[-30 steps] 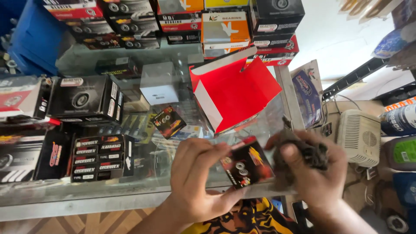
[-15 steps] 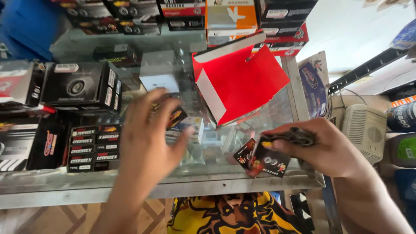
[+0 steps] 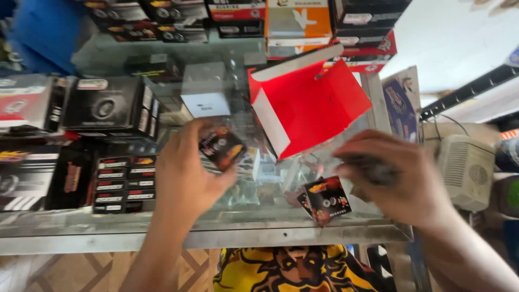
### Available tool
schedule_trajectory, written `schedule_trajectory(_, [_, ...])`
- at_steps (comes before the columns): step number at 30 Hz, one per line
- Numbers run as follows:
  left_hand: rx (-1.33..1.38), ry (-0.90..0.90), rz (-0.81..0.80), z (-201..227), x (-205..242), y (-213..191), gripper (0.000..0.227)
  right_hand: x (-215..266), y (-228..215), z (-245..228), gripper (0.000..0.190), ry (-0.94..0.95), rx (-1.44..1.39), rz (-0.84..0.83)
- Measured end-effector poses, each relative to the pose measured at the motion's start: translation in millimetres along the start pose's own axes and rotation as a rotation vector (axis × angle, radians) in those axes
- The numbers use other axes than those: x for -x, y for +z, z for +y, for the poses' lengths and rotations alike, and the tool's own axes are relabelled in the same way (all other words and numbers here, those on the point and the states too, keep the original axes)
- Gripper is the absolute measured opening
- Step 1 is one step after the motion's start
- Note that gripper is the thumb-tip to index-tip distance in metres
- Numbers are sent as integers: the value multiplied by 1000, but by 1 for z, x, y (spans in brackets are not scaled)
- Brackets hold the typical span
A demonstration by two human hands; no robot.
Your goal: The person wipes the surface of a glass display counter with a cloth. They then pick up several small product boxes, wipe them individually, and place them back on the counter. The person also opens a larger red box, removes a smaller box from inside, and wipes it.
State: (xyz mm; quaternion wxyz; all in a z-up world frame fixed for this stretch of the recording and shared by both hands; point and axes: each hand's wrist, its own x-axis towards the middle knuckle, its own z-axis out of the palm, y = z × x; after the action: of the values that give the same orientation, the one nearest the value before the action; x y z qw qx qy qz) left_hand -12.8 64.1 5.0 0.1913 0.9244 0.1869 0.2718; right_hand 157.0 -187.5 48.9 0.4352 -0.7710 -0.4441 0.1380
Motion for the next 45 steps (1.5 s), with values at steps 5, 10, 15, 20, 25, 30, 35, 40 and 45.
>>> schedule_trajectory(5, [549,181,125,44,12,-20,71,4,-2,-12,8,87,-343,197])
schedule_trajectory(10, [460,532,65,84,13,-7,48,2,34,-33,78,32,-1056,-253])
schedule_trajectory(15, [337,574,201,89,17,-2,49,6,33,-41,57,-74,-450,-56])
schedule_trajectory(20, [354,567,271,86,17,6,61,15,24,-29,27,-181,73,312])
schedule_trajectory(25, [740,510,247,87,18,17,83,31,23,-9,10,-259,-111,616])
schedule_trajectory(30, [598,489,205,94,21,18,108,28,21,-7,35,-319,-123,554])
schedule_trajectory(35, [472,744,271,113,15,7,32,38,31,-19,52,-561,-5,217])
schedule_trajectory(40, [618,727,158,124,14,-7,42,61,-1,-7,54,-269,-198,188])
schedule_trajectory(45, [409,684,369,107,16,17,55,41,-9,13,41,25,55,462])
